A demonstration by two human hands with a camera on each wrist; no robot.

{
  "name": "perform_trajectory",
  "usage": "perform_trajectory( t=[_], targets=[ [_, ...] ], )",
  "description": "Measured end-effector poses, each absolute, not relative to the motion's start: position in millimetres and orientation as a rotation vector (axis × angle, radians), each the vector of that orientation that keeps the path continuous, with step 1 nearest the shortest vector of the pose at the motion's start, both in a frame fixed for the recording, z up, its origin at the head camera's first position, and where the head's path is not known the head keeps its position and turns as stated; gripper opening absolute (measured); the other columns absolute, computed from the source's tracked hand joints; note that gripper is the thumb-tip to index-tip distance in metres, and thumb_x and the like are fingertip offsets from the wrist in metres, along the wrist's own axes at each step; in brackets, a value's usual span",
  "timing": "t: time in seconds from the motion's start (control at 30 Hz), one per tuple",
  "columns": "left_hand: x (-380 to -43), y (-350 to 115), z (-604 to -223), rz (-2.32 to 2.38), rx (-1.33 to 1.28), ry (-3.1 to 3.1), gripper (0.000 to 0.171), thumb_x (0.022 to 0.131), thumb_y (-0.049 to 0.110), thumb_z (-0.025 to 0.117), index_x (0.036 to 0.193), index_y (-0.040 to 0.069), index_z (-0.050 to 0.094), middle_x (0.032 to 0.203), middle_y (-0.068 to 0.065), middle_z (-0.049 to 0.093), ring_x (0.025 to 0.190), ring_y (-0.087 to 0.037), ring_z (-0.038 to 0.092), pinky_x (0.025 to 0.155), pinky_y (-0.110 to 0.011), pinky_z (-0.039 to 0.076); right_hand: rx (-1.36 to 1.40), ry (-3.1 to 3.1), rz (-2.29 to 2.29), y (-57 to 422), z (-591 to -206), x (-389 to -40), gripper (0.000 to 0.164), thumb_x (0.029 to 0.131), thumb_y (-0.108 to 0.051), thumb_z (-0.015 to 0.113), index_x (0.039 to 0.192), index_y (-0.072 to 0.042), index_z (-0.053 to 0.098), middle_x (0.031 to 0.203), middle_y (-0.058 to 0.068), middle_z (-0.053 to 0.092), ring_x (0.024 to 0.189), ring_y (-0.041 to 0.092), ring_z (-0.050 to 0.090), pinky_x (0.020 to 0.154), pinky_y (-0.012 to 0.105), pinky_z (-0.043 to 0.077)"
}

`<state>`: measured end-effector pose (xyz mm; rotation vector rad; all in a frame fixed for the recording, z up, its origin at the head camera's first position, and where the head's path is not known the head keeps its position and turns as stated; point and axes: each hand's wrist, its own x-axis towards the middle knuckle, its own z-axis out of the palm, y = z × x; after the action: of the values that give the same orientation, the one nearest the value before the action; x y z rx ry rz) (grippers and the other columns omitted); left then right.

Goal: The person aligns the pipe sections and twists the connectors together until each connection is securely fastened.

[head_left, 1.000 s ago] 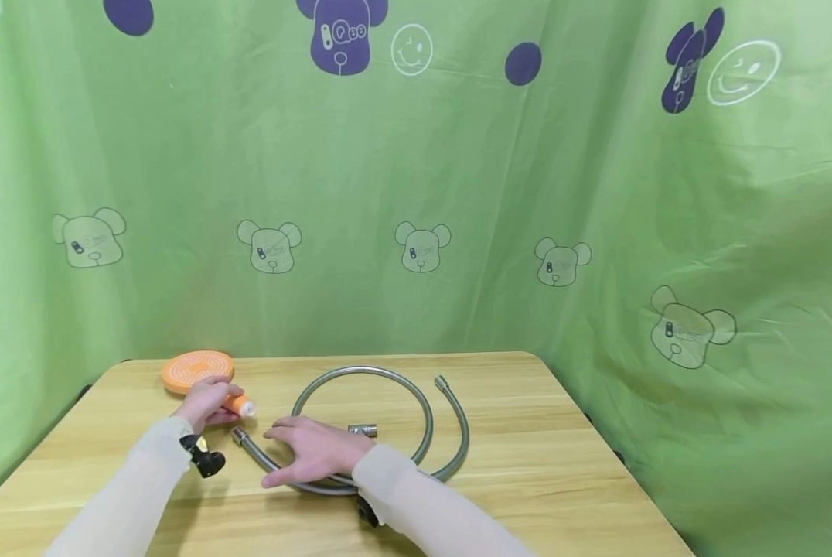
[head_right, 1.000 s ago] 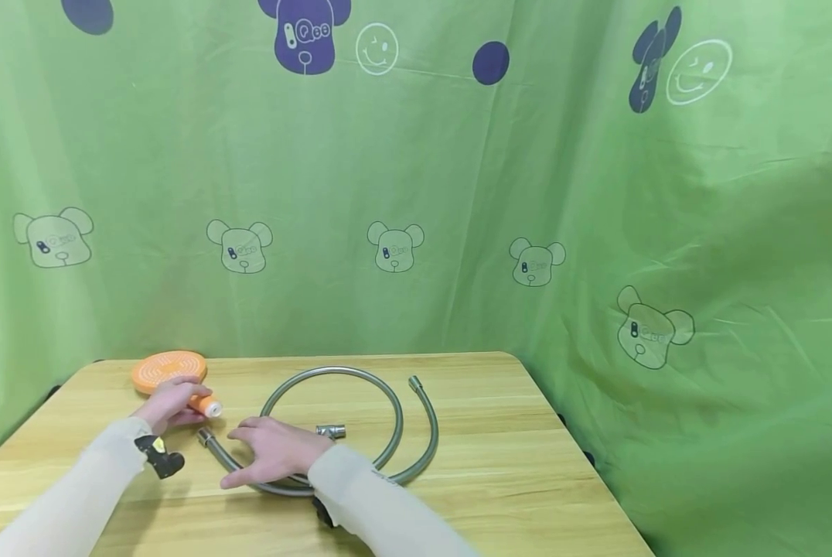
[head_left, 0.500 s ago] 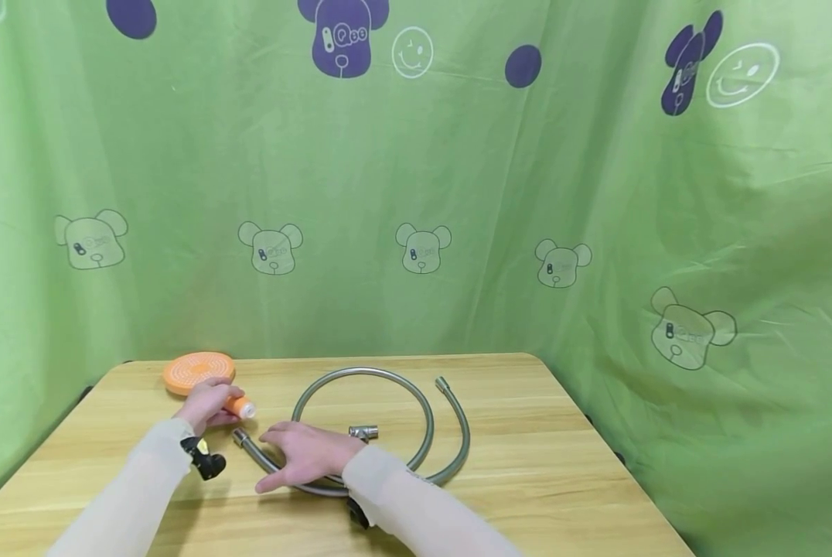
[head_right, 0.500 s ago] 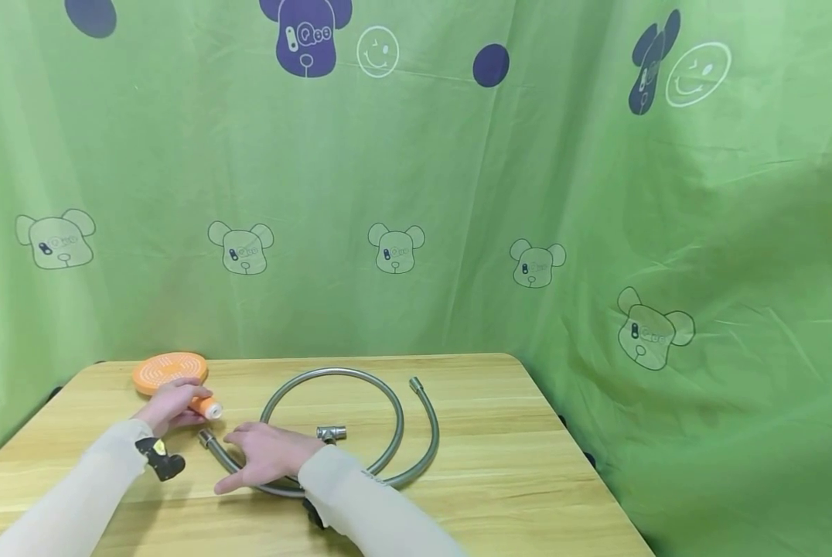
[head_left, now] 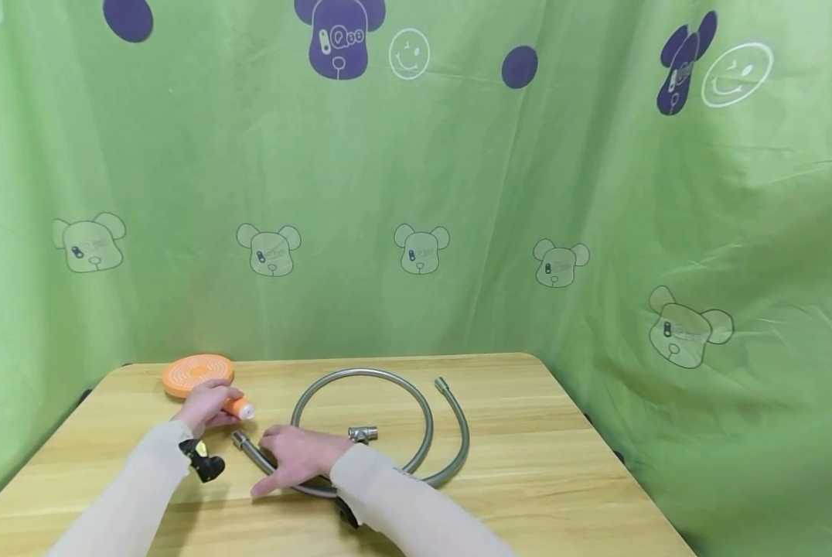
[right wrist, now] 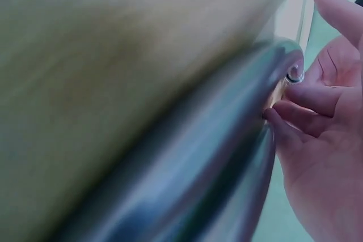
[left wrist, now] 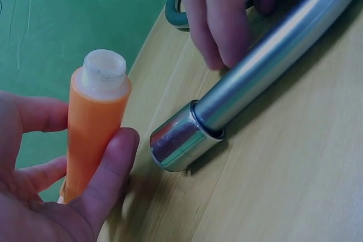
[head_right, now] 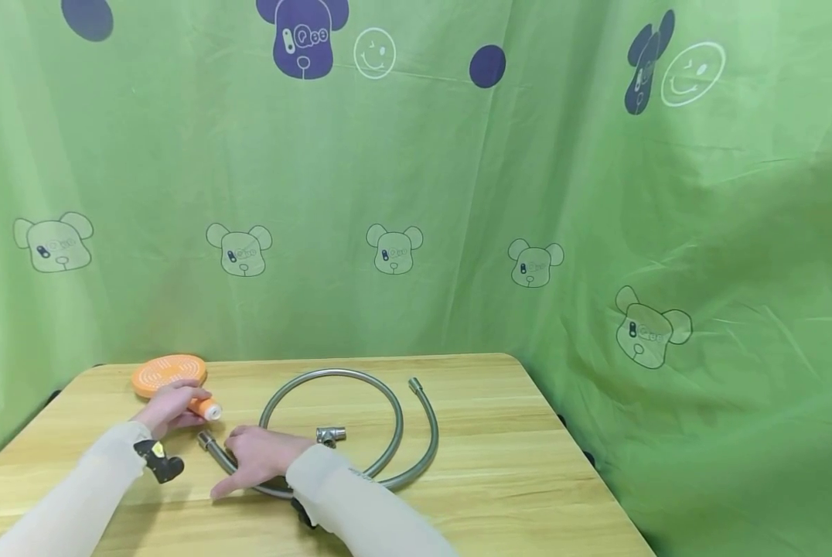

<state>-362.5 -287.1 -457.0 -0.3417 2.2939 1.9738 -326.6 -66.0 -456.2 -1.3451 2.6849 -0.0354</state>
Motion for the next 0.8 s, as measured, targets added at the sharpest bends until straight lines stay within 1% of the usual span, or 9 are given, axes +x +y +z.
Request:
perform_trajectory(
  t=[0.1,0.17,0.37,0.47,0.67,0.73,0.8],
  targets=[
    [-361.7,-286.0,-456.2,1.975,-0.33,2.297,0.074,0.098,0.008,0.054,0.156,-0.01,0.013,0.128,-0.037,0.047,0.076,-0.014,0.064,0.072,-0.028,0.062,-1.35,2.691,-0.015,-69.0,-457.0,-325.6,0.074,0.083,-0.069,0.067,0.135,-0.016,0.061,0.148,-0.002,0.053,0.127,0.009,0.055,0.104,0.018,0.046],
    [-361.6,-285.5,-455.9,1.976,-0.33,2.3,0.073,0.098,0.008,0.054,0.155,-0.01,0.013,0.128,-0.037,0.047,0.075,-0.014,0.064,0.072,-0.028,0.062,-1.336,2.698,-0.001,-70.1,-457.7,-325.1,0.073,0.083,-0.069,0.068,0.135,-0.018,0.061,0.148,-0.003,0.052,0.128,0.008,0.054,0.104,0.018,0.046],
    [-360.9,-285.5,-454.5,1.97,-0.321,2.298,0.074,0.098,0.009,0.054,0.156,-0.01,0.012,0.134,-0.039,0.043,0.077,-0.014,0.064,0.074,-0.029,0.062,-1.357,2.723,0.031,-71.6,-461.8,-325.4,0.07,0.082,-0.068,0.07,0.131,-0.018,0.063,0.148,-0.003,0.052,0.131,0.009,0.05,0.106,0.019,0.044],
    [-360.5,-286.0,-454.6,1.967,-0.323,2.297,0.073,0.098,0.009,0.054,0.156,-0.01,0.012,0.133,-0.038,0.044,0.077,-0.014,0.064,0.075,-0.029,0.062,-1.377,2.729,0.037,-71.7,-463.9,-326.5,0.071,0.082,-0.068,0.07,0.131,-0.018,0.063,0.146,-0.003,0.052,0.13,0.009,0.05,0.105,0.018,0.044],
    [-360.9,-287.4,-455.9,1.983,-0.307,2.289,0.073,0.099,0.008,0.053,0.156,-0.01,0.011,0.125,-0.034,0.049,0.075,-0.013,0.065,0.073,-0.028,0.062,-1.42,2.71,0.029,-73.0,-462.0,-328.1,0.064,0.084,-0.063,0.072,0.129,-0.019,0.064,0.136,-0.005,0.057,0.116,0.006,0.051,0.093,0.014,0.046],
    [-361.2,-287.9,-456.2,1.985,-0.304,2.283,0.073,0.099,0.008,0.053,0.156,-0.01,0.01,0.125,-0.035,0.049,0.075,-0.013,0.065,0.074,-0.028,0.062,-1.417,2.704,0.023,-73.8,-461.1,-328.0,0.06,0.085,-0.06,0.072,0.129,-0.021,0.064,0.132,-0.007,0.058,0.111,0.004,0.05,0.088,0.013,0.045],
    [-361.5,-288.2,-456.4,1.994,-0.299,2.274,0.074,0.099,0.008,0.053,0.156,-0.011,0.009,0.126,-0.035,0.048,0.076,-0.013,0.065,0.075,-0.028,0.062,-1.402,2.701,0.013,-74.8,-460.5,-327.4,0.058,0.086,-0.058,0.073,0.13,-0.023,0.063,0.131,-0.009,0.057,0.11,0.003,0.049,0.086,0.012,0.044]
  ],
)
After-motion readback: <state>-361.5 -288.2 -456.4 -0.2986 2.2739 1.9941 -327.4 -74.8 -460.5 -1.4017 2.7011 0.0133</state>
